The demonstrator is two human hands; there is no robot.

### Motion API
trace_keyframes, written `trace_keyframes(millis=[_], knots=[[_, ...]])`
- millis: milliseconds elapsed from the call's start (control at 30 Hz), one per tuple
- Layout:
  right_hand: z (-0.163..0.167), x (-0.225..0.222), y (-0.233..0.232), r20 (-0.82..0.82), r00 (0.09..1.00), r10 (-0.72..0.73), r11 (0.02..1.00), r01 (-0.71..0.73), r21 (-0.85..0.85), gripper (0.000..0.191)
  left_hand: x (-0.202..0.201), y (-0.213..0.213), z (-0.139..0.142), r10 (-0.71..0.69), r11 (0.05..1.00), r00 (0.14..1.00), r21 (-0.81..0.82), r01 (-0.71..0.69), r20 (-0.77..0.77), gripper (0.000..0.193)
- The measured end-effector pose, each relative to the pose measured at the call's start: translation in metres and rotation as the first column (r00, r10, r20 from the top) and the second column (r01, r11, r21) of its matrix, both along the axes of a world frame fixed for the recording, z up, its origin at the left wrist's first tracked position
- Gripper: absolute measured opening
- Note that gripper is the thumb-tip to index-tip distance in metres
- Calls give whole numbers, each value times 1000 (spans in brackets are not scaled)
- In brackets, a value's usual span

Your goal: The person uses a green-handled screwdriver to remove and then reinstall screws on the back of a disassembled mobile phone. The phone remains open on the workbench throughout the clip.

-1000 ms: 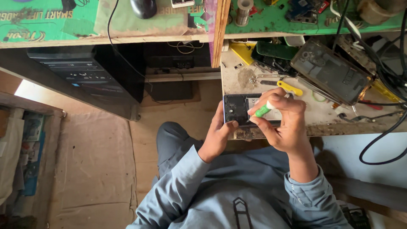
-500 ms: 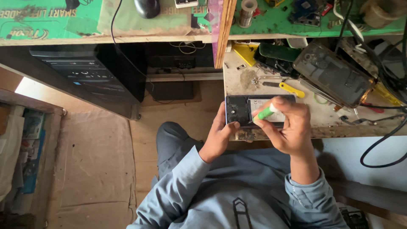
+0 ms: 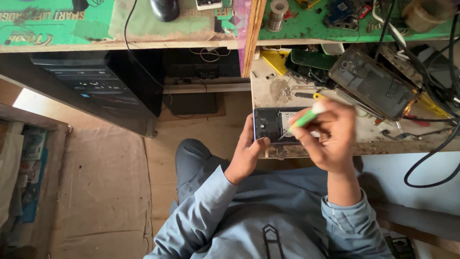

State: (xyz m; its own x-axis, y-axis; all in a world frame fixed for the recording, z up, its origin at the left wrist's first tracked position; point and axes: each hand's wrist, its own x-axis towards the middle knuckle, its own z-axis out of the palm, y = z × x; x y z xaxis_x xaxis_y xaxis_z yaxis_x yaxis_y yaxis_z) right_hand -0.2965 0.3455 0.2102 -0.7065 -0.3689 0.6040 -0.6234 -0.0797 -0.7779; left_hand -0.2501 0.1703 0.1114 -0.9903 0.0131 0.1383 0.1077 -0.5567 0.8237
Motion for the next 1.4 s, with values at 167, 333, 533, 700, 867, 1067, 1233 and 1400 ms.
trace_keyframes(millis=[167,333,533,700,867,1067,1233,1400], knots=[[18,0,-3,198,919,-340,896,380,-228,55,0,-1,-1,-34,995,998,94,29,57,74],[27,-18,0,-61,926,-372,927,368,-72,44,0,0,-2,-18,997,1000,71,16,24,73],[23,-36,-5,-172,919,-354,920,375,112,41,4,1,0,-14,998,999,59,12,36,73],[21,-38,-12,-126,931,-341,925,357,131,40,5,1,3,16,998,1000,67,-15,-17,70],[22,-39,-11,-111,938,-329,930,343,133,45,8,1,11,65,998,998,-9,-65,23,69],[18,-37,-9,-90,943,-319,939,327,103,40,18,-3,22,82,996,996,45,-83,34,72],[16,-37,1,-88,948,-306,951,308,8,41,20,-6,30,331,932,941,-133,-338,-73,65],[20,-32,10,19,965,-261,956,261,-133,43,26,-6,49,547,724,769,-273,-633,-331,35]])
